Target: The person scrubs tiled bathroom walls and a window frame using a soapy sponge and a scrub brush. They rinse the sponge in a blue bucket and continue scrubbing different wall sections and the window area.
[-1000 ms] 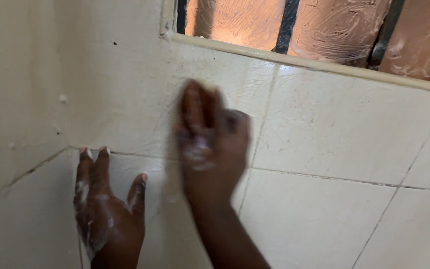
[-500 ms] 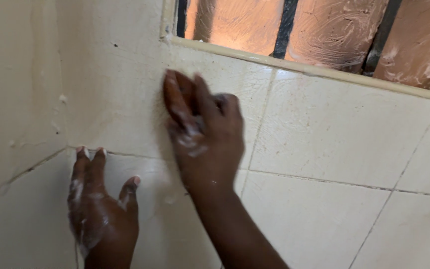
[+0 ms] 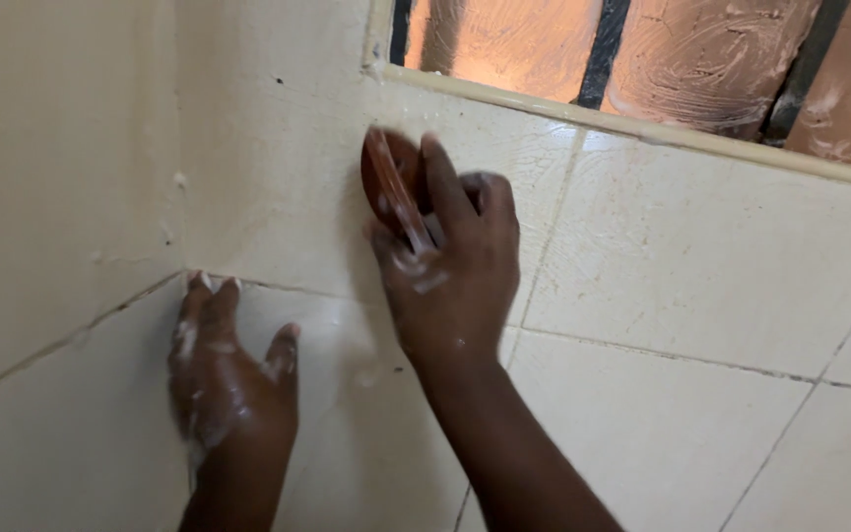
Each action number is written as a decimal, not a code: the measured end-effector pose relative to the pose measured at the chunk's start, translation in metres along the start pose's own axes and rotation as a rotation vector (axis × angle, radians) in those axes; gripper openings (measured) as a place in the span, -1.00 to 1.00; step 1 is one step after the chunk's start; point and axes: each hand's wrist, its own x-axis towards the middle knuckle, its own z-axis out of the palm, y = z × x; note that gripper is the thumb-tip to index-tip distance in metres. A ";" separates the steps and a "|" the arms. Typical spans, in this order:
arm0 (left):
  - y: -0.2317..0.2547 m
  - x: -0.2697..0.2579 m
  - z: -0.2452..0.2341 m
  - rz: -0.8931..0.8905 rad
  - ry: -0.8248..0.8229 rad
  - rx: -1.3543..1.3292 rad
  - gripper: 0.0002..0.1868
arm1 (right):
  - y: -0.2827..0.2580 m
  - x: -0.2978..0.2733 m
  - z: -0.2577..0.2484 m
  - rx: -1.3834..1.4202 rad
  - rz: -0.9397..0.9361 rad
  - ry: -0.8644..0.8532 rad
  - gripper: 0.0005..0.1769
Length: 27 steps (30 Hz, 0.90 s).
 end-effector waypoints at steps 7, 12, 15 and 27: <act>0.007 -0.008 0.012 0.063 0.117 -0.054 -0.35 | -0.005 -0.020 -0.004 -0.130 -0.083 -0.146 -0.25; 0.025 -0.011 0.020 -0.005 0.084 -0.041 -0.24 | 0.054 -0.042 -0.044 -0.168 -0.129 0.113 -0.24; 0.048 -0.006 0.028 -0.098 -0.008 0.021 -0.10 | 0.071 -0.052 -0.066 0.029 0.031 0.349 -0.30; 0.168 -0.063 0.071 0.444 -0.257 -0.214 0.08 | 0.136 -0.093 -0.159 -0.134 0.191 0.333 -0.25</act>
